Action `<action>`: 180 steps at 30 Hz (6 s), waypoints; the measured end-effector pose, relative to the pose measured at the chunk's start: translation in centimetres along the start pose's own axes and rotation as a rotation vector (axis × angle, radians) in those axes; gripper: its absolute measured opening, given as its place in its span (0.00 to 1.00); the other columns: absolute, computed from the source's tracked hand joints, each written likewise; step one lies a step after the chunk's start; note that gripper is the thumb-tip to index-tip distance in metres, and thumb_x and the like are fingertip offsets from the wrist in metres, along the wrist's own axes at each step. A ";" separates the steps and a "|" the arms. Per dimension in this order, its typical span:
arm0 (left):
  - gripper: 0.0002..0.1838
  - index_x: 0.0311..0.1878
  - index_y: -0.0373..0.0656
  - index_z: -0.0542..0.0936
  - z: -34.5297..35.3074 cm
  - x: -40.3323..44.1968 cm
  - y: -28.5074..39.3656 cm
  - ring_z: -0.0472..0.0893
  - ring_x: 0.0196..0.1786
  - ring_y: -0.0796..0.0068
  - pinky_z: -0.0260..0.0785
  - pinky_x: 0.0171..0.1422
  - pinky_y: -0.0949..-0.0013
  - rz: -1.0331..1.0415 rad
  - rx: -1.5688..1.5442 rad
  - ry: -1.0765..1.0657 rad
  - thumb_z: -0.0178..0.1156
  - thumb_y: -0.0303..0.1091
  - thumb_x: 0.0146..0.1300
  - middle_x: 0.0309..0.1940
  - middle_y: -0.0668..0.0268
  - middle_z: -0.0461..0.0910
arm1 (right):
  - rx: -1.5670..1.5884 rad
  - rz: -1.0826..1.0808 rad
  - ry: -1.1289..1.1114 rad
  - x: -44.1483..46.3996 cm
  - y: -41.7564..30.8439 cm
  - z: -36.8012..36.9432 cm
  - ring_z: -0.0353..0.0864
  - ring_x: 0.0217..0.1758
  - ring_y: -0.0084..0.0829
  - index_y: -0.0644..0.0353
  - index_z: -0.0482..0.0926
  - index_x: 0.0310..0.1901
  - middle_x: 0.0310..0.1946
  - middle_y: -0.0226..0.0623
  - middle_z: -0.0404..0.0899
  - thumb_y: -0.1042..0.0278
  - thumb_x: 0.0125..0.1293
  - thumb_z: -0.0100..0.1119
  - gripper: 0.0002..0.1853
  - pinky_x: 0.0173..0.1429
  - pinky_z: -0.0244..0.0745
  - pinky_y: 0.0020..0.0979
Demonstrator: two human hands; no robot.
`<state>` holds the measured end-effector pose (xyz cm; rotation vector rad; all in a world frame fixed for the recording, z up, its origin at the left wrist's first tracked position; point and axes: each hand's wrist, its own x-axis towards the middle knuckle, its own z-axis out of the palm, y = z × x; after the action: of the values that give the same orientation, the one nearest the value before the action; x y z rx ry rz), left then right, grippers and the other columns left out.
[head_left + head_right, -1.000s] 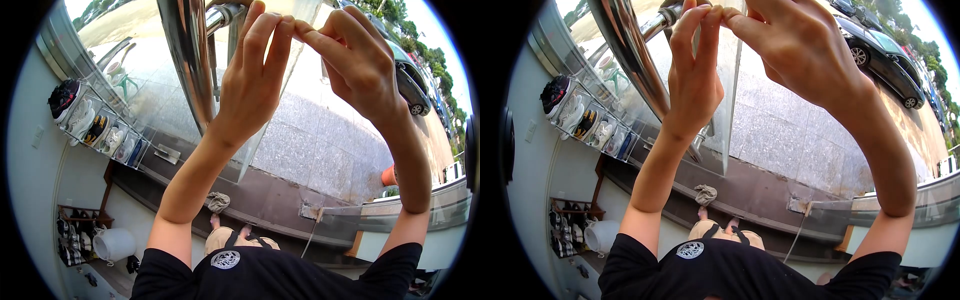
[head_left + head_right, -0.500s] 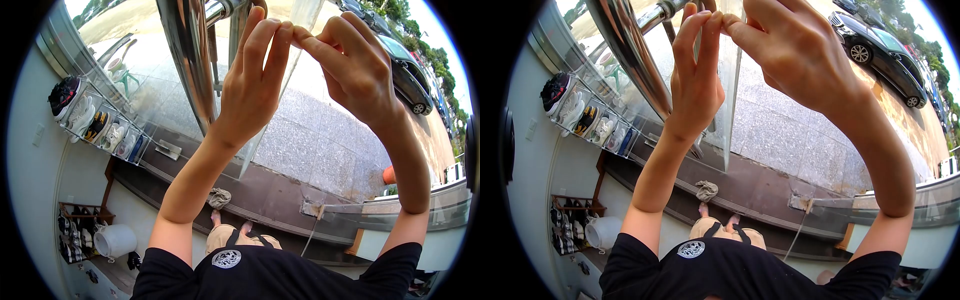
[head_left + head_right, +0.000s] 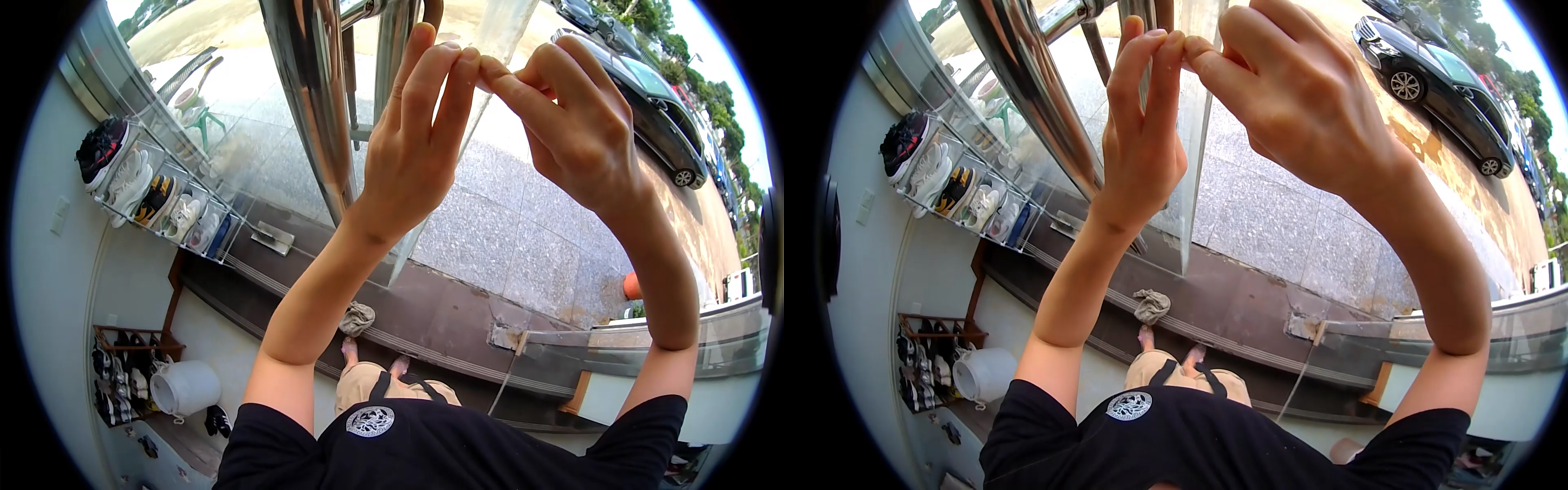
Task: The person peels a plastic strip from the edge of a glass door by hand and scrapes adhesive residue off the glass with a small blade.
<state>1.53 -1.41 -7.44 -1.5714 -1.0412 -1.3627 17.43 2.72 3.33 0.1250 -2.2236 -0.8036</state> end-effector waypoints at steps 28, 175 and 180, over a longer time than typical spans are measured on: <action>0.29 0.67 0.40 0.74 0.9 -3.2 0.3 0.67 0.75 0.51 0.80 0.67 0.64 -0.043 0.001 0.018 0.63 0.17 0.61 0.63 0.61 0.67 | 0.046 -0.011 -0.026 -1.6 -1.5 1.6 0.67 0.26 0.26 0.70 0.87 0.45 0.23 0.32 0.66 0.83 0.49 0.69 0.18 0.26 0.66 0.29; 0.14 0.49 0.38 0.88 24.1 -8.7 11.5 0.84 0.44 0.75 0.75 0.53 0.71 -0.841 -1.144 -0.816 0.70 0.36 0.64 0.40 0.62 0.89 | 1.098 1.655 -0.175 -31.9 0.9 0.2 0.73 0.31 0.19 0.64 0.83 0.58 0.33 0.31 0.84 0.74 0.60 0.66 0.22 0.37 0.67 0.22; 0.15 0.47 0.35 0.87 23.9 -9.0 12.2 0.84 0.47 0.73 0.75 0.61 0.68 -1.099 -1.526 -0.839 0.69 0.37 0.66 0.37 0.63 0.87 | 1.209 1.782 -0.012 -32.7 -1.0 -2.2 0.72 0.30 0.17 0.65 0.82 0.59 0.32 0.30 0.83 0.74 0.62 0.67 0.22 0.35 0.65 0.20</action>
<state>20.31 15.91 -19.50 -3.0665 -1.5683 -2.7011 42.07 11.32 -16.60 -1.0866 -1.5460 1.4192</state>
